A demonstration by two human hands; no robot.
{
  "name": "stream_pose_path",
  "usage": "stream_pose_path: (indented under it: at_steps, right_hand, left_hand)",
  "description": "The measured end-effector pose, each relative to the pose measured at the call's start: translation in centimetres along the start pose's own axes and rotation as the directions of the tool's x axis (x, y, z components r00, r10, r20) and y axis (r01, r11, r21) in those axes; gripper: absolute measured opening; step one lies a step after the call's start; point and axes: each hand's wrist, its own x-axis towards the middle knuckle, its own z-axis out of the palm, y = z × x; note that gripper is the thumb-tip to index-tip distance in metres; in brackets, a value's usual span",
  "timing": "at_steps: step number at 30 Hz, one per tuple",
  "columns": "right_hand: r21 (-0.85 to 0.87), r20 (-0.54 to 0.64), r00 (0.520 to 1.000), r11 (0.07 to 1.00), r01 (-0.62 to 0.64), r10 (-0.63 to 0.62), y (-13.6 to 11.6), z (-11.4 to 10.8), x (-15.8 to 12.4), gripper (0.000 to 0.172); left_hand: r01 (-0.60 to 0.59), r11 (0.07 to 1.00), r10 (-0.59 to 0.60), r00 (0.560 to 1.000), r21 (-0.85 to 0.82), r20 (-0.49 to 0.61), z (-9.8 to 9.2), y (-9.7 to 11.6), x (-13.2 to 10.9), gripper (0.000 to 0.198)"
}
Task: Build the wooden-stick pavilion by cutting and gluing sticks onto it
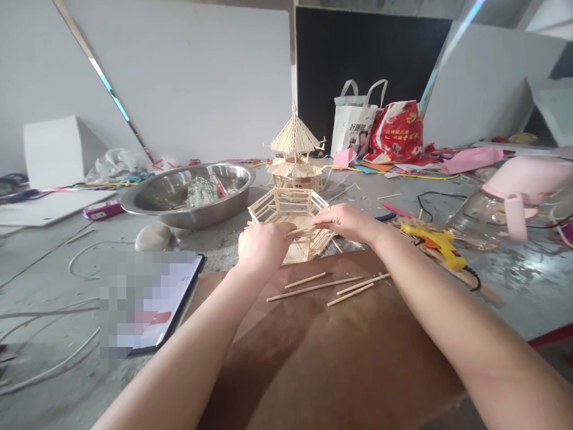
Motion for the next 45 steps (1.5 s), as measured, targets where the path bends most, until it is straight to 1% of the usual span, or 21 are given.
stream_pose_path:
  at_steps: [4, 8, 11, 13, 15, 16, 17, 18, 19, 20, 21, 23, 25, 27, 29, 31, 35, 37, 41, 43, 45]
  right_hand:
    - [-0.018, 0.027, 1.000, 1.000, -0.001, 0.001, -0.2, -0.2, 0.3, 0.031]
    - [-0.042, 0.040, 0.999, 0.999, -0.021, 0.023, -0.2, -0.2, 0.3, 0.030]
    - [-0.008, 0.036, 0.999, 1.000, -0.012, 0.012, -0.2, -0.7, 0.0, 0.029]
    - [0.042, -0.018, 1.000, 0.999, -0.017, 0.018, -0.1, -1.2, -0.3, 0.028]
    - [0.091, -0.126, 0.988, 0.992, -0.083, 0.094, 0.0, -1.8, -0.8, 0.029]
    - [0.115, -0.188, 0.967, 0.982, -0.151, 0.171, 0.1, -1.9, -1.0, 0.030]
    - [0.137, -0.239, 0.934, 0.962, -0.237, 0.264, 0.3, -1.9, -1.2, 0.032]
    - [0.156, -0.274, 0.891, 0.931, -0.330, 0.362, 0.7, -1.8, -1.4, 0.033]
    - [0.173, -0.282, 0.845, 0.891, -0.420, 0.453, 1.1, -1.5, -1.5, 0.035]
    - [0.184, -0.265, 0.808, 0.850, -0.493, 0.526, 1.5, -1.1, -1.6, 0.037]
    - [0.196, -0.230, 0.785, 0.817, -0.542, 0.575, 2.0, -0.6, -1.7, 0.038]
    - [0.250, -0.123, 0.774, 0.774, -0.582, 0.621, 3.0, 0.5, -1.7, 0.039]
    - [0.322, -0.060, 0.759, 0.732, -0.601, 0.649, 3.6, 1.4, -1.7, 0.038]
    - [0.410, -0.016, 0.745, 0.684, -0.604, 0.667, 3.7, 1.9, -1.7, 0.036]
    - [0.512, 0.037, 0.750, 0.631, -0.582, 0.661, 3.6, 2.0, -1.7, 0.031]
    - [0.609, 0.080, 0.766, 0.577, -0.544, 0.638, 3.4, 2.1, -1.7, 0.024]
    - [0.721, 0.108, 0.776, 0.488, -0.491, 0.622, 3.5, 2.3, -1.9, 0.017]
    - [0.719, 0.119, 0.777, 0.485, -0.497, 0.618, 3.7, 2.4, -1.9, 0.016]
    - [0.674, 0.116, 0.776, 0.524, -0.520, 0.620, 3.7, 2.5, -1.8, 0.017]
    - [0.682, 0.097, 0.771, 0.522, -0.512, 0.629, 3.6, 2.6, -1.7, 0.018]
    - [0.701, 0.074, 0.768, 0.514, -0.493, 0.636, 3.6, 2.8, -1.6, 0.019]
  left_hand:
    - [0.008, 1.000, -0.008, 1.000, 0.002, 0.007, 0.0, 0.0, 0.0, 0.037]
    - [-0.014, 1.000, 0.014, 1.000, -0.011, -0.004, 0.1, 0.0, 0.0, 0.036]
    - [-0.016, 0.999, 0.016, 1.000, -0.044, -0.012, -0.1, -0.1, -0.1, 0.037]
    - [-0.012, 0.995, 0.009, 0.999, -0.096, -0.035, -0.7, -0.5, 0.0, 0.039]
    - [-0.011, 0.985, -0.007, 0.995, -0.174, -0.101, -1.6, -1.4, 0.0, 0.041]
    - [-0.008, 0.977, -0.024, 0.989, -0.212, -0.146, -2.1, -1.9, 0.1, 0.042]
    - [0.003, 0.970, -0.050, 0.981, -0.244, -0.190, -2.5, -2.6, 0.2, 0.043]
    - [0.019, 0.965, -0.079, 0.973, -0.263, -0.217, -3.0, -3.2, 0.3, 0.044]
    - [0.045, 0.961, -0.111, 0.966, -0.272, -0.232, -3.3, -3.9, 0.4, 0.045]
    - [0.069, 0.958, -0.137, 0.963, -0.280, -0.233, -3.5, -4.6, 0.6, 0.045]
    - [0.090, 0.953, -0.157, 0.963, -0.288, -0.218, -3.6, -5.1, 0.8, 0.044]
    - [0.116, 0.944, -0.170, 0.973, -0.310, -0.153, -3.4, -6.1, 1.1, 0.040]
    - [0.119, 0.939, -0.153, 0.985, -0.323, -0.082, -3.0, -6.8, 1.4, 0.036]
    - [0.102, 0.935, -0.121, 0.992, -0.340, -0.037, -2.5, -7.1, 1.3, 0.035]
    - [0.085, 0.929, -0.094, 0.996, -0.361, -0.007, -2.0, -7.1, 0.8, 0.035]
    - [0.076, 0.931, -0.071, 0.997, -0.357, 0.026, -1.4, -7.0, 0.1, 0.034]
    - [0.047, 0.954, -0.009, 0.992, -0.298, 0.125, 0.1, -6.7, -1.3, 0.035]
    - [0.029, 0.958, 0.019, 0.986, -0.286, 0.165, 0.8, -6.5, -1.7, 0.038]
    - [-0.041, 0.965, 0.092, 0.978, -0.260, 0.186, 1.5, -6.2, -2.1, 0.046]
    - [-0.046, 0.977, 0.084, 0.980, -0.208, 0.178, 1.7, -5.9, -2.1, 0.042]
    - [-0.031, 0.994, 0.046, 0.987, -0.105, 0.151, 2.0, -5.6, -2.2, 0.035]
